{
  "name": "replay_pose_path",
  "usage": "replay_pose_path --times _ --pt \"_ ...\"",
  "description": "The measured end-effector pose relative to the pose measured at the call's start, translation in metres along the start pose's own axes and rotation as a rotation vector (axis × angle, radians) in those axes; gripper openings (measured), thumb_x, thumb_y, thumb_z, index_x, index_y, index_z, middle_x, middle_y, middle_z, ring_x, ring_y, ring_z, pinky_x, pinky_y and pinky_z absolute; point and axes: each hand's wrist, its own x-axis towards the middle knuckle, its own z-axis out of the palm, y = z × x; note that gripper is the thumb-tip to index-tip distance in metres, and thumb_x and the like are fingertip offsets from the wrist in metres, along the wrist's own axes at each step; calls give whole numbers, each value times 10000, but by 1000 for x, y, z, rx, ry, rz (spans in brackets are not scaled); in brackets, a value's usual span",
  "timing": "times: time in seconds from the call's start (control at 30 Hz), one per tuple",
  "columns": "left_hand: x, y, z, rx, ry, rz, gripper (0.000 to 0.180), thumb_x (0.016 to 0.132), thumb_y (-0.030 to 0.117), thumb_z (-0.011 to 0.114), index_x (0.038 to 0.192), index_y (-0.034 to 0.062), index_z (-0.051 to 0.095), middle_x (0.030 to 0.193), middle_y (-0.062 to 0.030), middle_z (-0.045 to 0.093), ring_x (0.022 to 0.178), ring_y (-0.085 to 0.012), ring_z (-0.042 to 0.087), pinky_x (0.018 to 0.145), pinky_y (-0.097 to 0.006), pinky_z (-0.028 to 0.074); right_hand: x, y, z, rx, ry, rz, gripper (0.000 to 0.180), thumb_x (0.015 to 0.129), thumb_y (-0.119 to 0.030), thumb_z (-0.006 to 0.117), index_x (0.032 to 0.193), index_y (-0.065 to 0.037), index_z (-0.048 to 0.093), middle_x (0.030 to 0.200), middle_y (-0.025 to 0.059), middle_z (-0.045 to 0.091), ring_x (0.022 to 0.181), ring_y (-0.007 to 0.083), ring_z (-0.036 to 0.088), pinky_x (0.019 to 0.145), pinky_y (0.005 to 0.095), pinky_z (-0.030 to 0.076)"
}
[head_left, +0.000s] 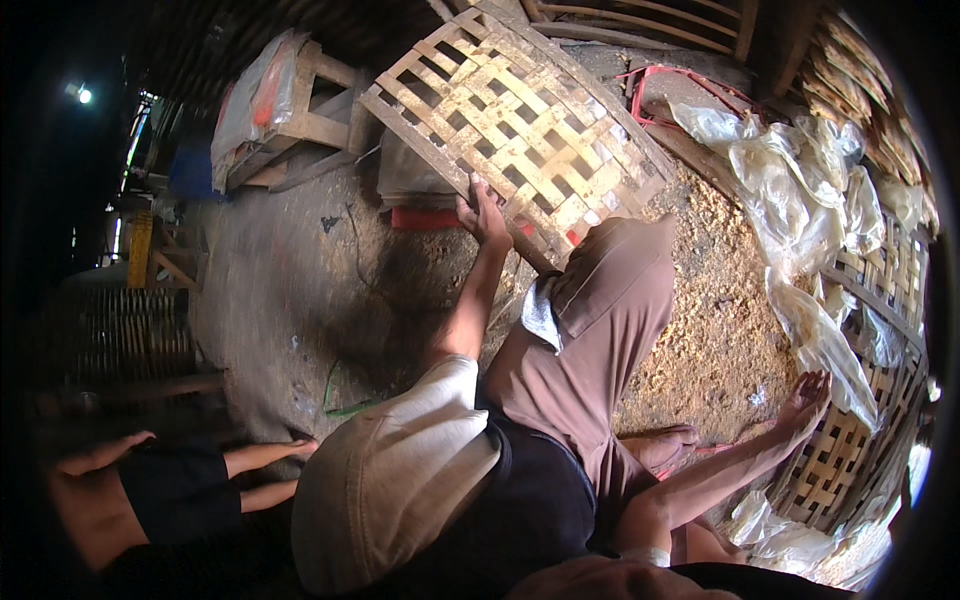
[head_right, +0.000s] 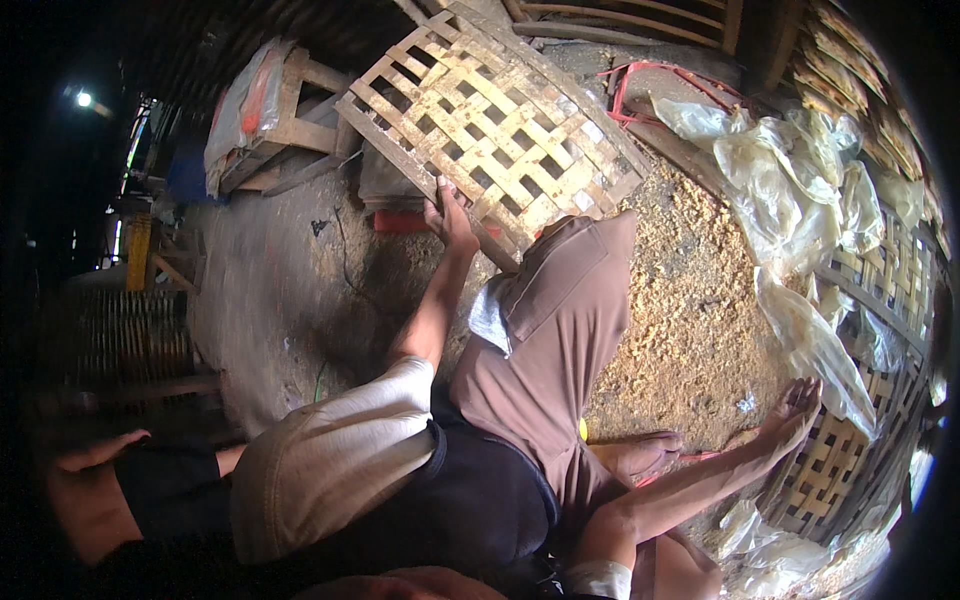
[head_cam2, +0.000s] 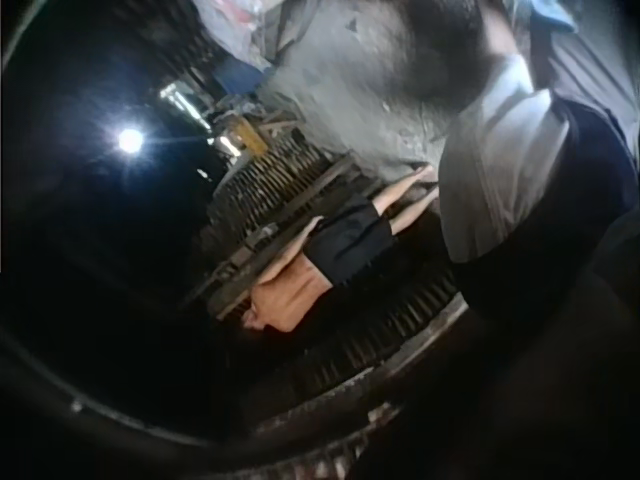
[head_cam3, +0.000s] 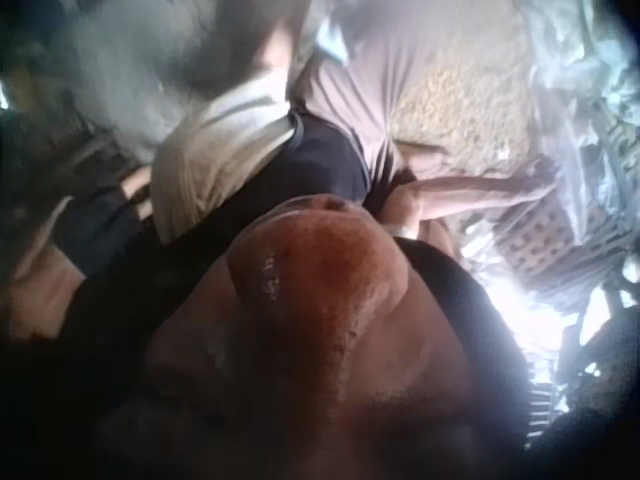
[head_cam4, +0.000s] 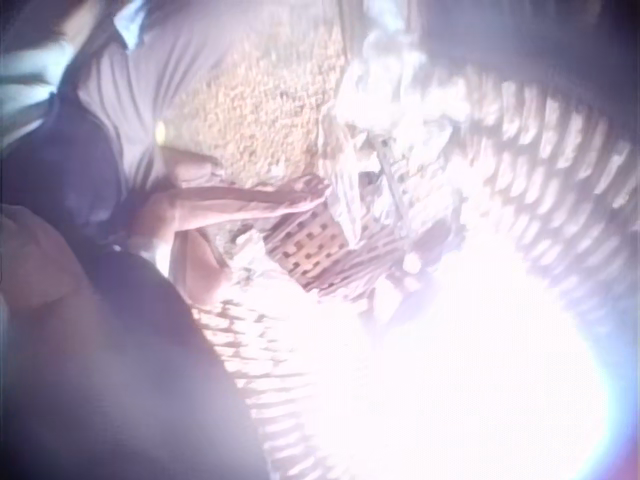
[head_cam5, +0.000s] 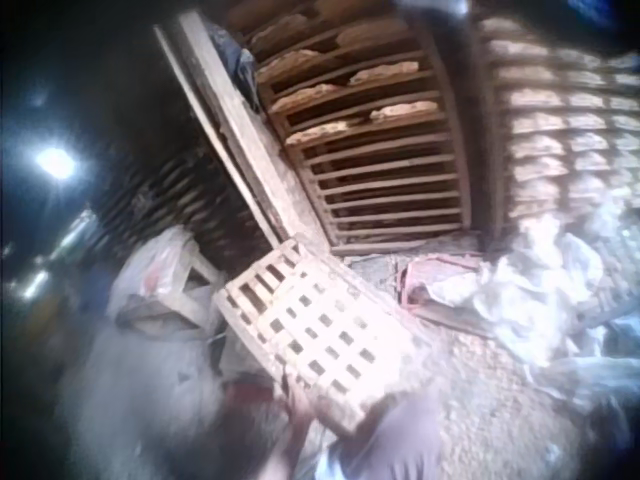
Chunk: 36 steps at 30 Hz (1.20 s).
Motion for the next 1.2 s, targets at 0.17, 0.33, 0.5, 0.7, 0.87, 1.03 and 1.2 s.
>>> replay_pose_path --times 0.17,0.33,0.5,0.7,0.87,1.03,1.2 --pt "10 -10 -5 10 -94 33 421 953 370 651 1148 33 493 1095 -137 601 912 -209 609 721 -328 511 9 11 -3 -57 -157 23 382 992 -182 558 1322 9 558 1274 120 597 1131 236 568 1023 379 463" --pt "-4 -13 -36 13 -174 39 411 973 370 616 1144 15 497 1033 -129 613 888 -202 624 715 -318 515 -8 21 9 -105 -134 40 372 995 -173 558 1325 -2 555 1302 126 591 1115 220 583 996 355 483" --pt "-9 -25 -67 14 -14 23 398 969 341 628 1134 -11 545 991 -121 622 840 -186 635 669 -308 532 -11 24 12 -135 -19 91 366 991 -172 563 1317 -5 558 1298 130 596 1101 214 592 983 357 497" --pt "24 -38 -90 -14 104 73 414 963 321 632 1175 -28 563 1020 -139 626 918 -211 631 781 -354 548 3 53 -15 -74 -283 39 424 1017 -248 508 1374 -19 510 1377 139 547 1157 231 581 1060 387 452" --pt "35 -29 -13 -164 383 -87 411 914 364 680 1097 4 610 987 -128 636 866 -233 624 764 -364 537 2 46 -15 -58 -278 28 412 1011 -227 529 1364 -16 516 1344 157 563 1128 236 592 1041 388 469" --pt "47 -35 17 -135 509 -187 399 938 406 621 980 9 627 934 -121 684 792 -223 653 745 -342 543 -13 51 17 -225 -91 75 527 1002 -333 525 1412 -10 449 1411 142 477 1258 259 467 1084 408 350" --pt "110 -112 -9 212 323 -247 414 924 441 629 998 34 625 930 -102 731 794 -241 716 743 -369 581 -26 49 19 -205 -132 71 481 979 -308 571 1359 -21 504 1236 122 576 1026 200 557 934 351 449"
